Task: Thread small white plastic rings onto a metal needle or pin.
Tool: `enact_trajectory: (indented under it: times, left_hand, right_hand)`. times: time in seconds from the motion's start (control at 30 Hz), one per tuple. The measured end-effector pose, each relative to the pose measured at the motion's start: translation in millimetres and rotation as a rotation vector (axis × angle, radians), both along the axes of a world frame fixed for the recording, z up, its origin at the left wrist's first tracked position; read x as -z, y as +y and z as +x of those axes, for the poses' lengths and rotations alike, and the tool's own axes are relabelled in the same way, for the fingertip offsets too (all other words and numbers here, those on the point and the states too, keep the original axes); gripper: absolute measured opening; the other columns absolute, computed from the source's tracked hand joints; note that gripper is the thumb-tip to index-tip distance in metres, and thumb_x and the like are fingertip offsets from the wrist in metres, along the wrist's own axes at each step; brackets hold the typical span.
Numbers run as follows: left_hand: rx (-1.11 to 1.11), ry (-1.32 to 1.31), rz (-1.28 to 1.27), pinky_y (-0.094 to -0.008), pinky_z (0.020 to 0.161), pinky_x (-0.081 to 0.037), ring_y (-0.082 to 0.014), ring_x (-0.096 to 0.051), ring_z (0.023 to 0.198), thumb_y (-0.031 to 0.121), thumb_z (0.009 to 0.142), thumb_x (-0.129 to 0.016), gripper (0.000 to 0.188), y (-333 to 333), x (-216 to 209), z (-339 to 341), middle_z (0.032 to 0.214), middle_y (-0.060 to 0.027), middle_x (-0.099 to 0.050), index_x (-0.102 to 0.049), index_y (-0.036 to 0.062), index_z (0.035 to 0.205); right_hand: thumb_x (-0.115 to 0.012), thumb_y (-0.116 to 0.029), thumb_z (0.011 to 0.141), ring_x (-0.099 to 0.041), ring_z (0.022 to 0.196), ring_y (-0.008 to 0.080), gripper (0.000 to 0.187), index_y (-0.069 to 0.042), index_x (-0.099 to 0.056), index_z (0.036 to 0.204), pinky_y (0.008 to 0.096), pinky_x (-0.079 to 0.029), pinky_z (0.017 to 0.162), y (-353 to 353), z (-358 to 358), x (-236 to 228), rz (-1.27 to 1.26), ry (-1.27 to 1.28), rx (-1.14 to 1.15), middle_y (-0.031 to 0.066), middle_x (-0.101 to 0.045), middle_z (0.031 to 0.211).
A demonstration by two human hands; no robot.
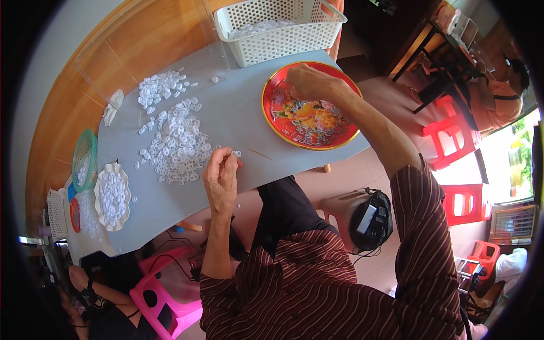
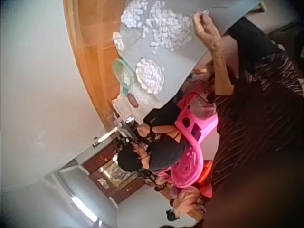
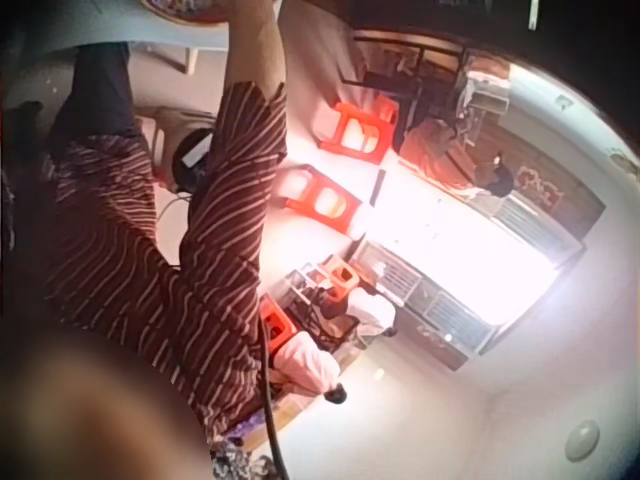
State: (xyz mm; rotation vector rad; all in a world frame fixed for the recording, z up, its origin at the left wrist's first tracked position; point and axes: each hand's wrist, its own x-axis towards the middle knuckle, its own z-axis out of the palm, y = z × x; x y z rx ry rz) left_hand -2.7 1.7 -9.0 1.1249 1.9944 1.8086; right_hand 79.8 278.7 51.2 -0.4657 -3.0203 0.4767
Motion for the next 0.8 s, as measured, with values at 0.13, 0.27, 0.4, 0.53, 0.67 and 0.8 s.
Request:
enact_trajectory:
  times: [0.13, 0.27, 0.4, 0.53, 0.67, 0.8]
  left_hand:
    - [0.000, -0.037, 0.010, -0.0217, 0.058, -0.041, -0.0089, -0.051, 0.065, 0.002, 0.087, -0.053, 0.005, -0.4, 1.5, -0.3, 0.074, -0.0031, -0.052, -0.054, -0.0021, 0.090]
    - [0.006, -0.028, 0.008, -0.0218, 0.059, -0.041, -0.0088, -0.051, 0.065, 0.002, 0.087, -0.053, 0.005, 0.3, 0.0, 0.5, 0.075, -0.0031, -0.052, -0.054, -0.0020, 0.090]
    - [0.004, -0.009, -0.013, -0.0220, 0.059, -0.041, -0.0089, -0.051, 0.065, 0.001, 0.087, -0.053, 0.005, -0.7, 0.1, -0.9, 0.075, -0.0033, -0.053, -0.054, -0.0019, 0.090]
    - [-0.006, -0.007, 0.009, -0.0221, 0.059, -0.041, -0.0088, -0.051, 0.065, 0.001, 0.087, -0.053, 0.005, 0.4, 2.9, -0.6, 0.074, -0.0031, -0.053, -0.055, -0.0018, 0.090]
    - [-0.006, 0.000, -0.013, -0.0222, 0.059, -0.041, -0.0090, -0.051, 0.065, 0.001, 0.087, -0.053, 0.005, -0.1, 2.0, -0.7, 0.073, -0.0029, -0.053, -0.055, -0.0017, 0.090]
    - [-0.011, -0.018, -0.011, -0.0219, 0.058, -0.041, -0.0091, -0.051, 0.064, 0.001, 0.086, -0.054, 0.004, -0.6, 2.5, -0.9, 0.072, -0.0029, -0.053, -0.054, -0.0017, 0.089]
  right_hand:
    - [-0.059, -0.007, 0.074, -0.062, 0.078, 0.0281, 0.009, 0.000, -0.066, 0.073, 0.0377, -0.048, 0.069, 0.9, 4.3, -6.0, -0.161, -0.072, -0.021, 0.0155, -0.065, 0.078]
    - [-0.059, -0.009, 0.075, -0.062, 0.078, 0.0265, 0.011, -0.001, -0.067, 0.074, 0.0374, -0.049, 0.070, 0.0, 4.7, 3.8, -0.046, 0.058, -0.011, 0.0147, -0.065, 0.077]
    - [-0.058, -0.009, 0.074, -0.063, 0.079, 0.0254, 0.013, -0.001, -0.068, 0.073, 0.0366, -0.049, 0.071, -0.9, 0.9, -2.8, -0.036, -0.034, 0.002, 0.0145, -0.066, 0.078]
    - [-0.058, -0.007, 0.072, -0.063, 0.076, 0.0264, 0.012, -0.001, -0.068, 0.075, 0.0371, -0.049, 0.069, 1.8, 2.4, -1.5, -0.020, -0.004, -0.064, 0.0137, -0.066, 0.075]
    - [-0.058, -0.004, 0.071, -0.063, 0.074, 0.0280, 0.012, 0.000, -0.068, 0.078, 0.0378, -0.049, 0.067, -6.1, 0.4, -3.0, -0.002, -0.036, -0.098, 0.0150, -0.065, 0.072]
    - [-0.059, -0.001, 0.068, -0.063, 0.070, 0.0317, 0.012, 0.001, -0.068, 0.076, 0.0395, -0.049, 0.062, -11.3, -4.8, 7.2, 0.107, -0.063, 0.012, 0.0184, -0.064, 0.071]
